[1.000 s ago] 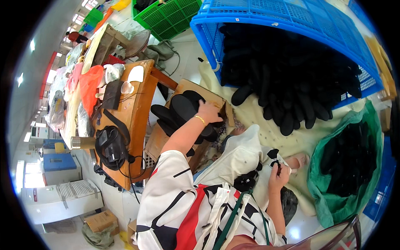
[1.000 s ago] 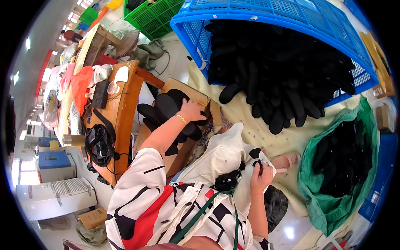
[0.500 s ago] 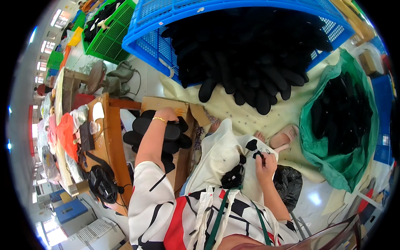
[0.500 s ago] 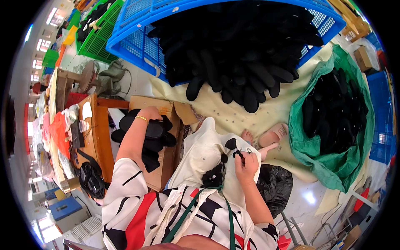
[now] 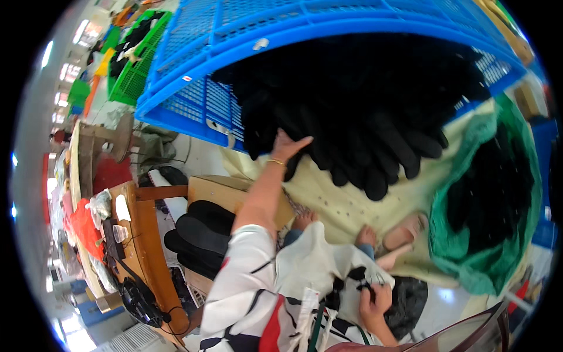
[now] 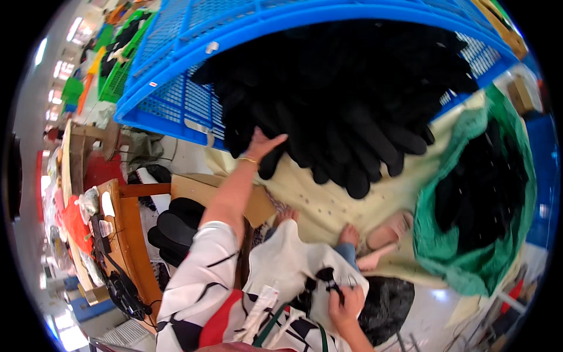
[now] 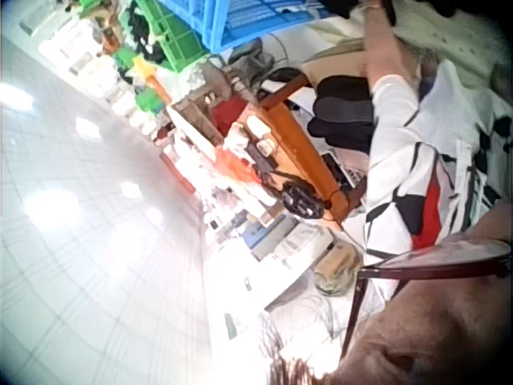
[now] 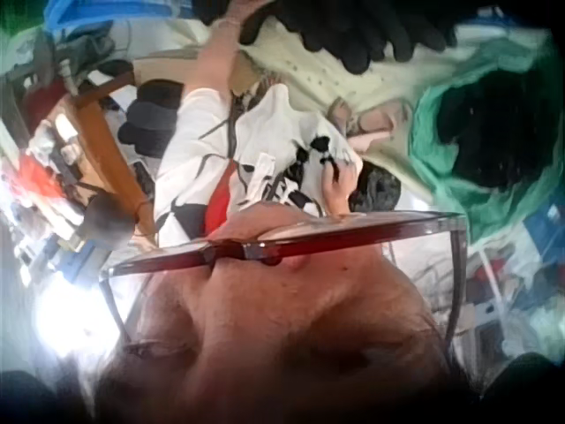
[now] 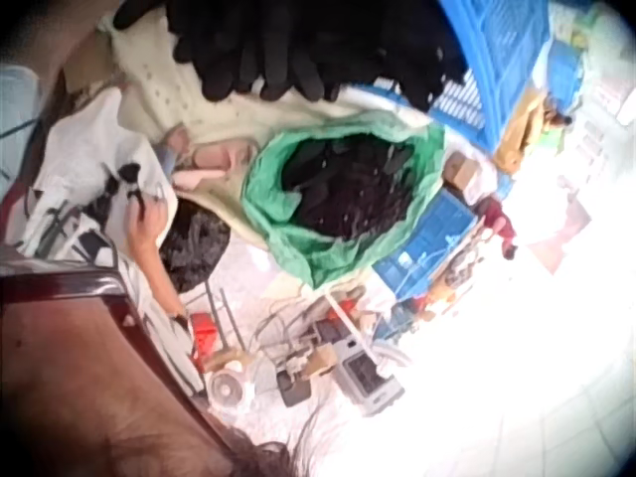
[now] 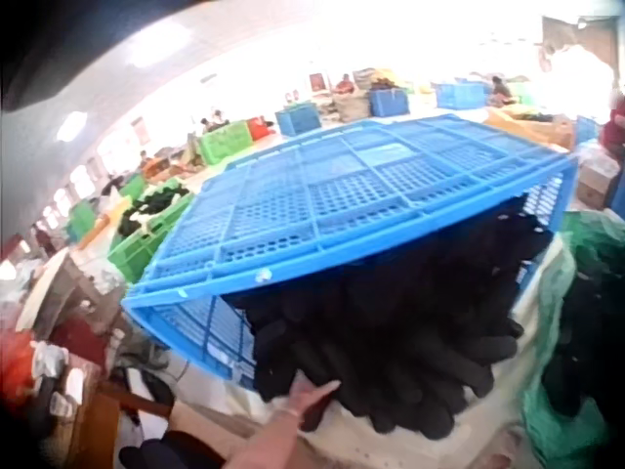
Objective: The person sits on the floor in a workshop and sews black slip-on shoes using a needle and thread. They pick up shoes from a blue crate, stitch the soles or edges, and place the finished shoes into a cardboard box.
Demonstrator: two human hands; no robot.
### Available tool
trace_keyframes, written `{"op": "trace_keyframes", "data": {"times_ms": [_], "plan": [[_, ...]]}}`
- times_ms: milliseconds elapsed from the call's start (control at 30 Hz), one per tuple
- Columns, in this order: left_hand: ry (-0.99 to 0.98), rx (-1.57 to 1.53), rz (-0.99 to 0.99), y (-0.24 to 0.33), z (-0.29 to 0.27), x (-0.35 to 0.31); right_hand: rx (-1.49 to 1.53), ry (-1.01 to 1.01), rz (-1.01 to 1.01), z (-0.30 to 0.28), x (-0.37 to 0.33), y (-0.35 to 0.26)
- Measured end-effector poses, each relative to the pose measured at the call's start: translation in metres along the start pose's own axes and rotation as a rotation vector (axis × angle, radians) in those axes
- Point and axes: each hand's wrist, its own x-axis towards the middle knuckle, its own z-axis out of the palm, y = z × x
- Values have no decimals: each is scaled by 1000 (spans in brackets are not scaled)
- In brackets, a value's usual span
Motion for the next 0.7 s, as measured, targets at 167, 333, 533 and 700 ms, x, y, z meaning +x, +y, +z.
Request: {"op": "trace_keyframes", "data": {"times_ms": [167,333,533,700], "plan": [[87,22,-451,75,58,9,-63,1,29,12,-7,6],[49,-90,-372,44,31,11,3,-1,46,6,-4,1],[46,-449,-287,49,2,-40,41,10,-14,6,0,-9],[-90,-893,-135,112,-107,-160,52,122,-70,13,-8,-8]]}}
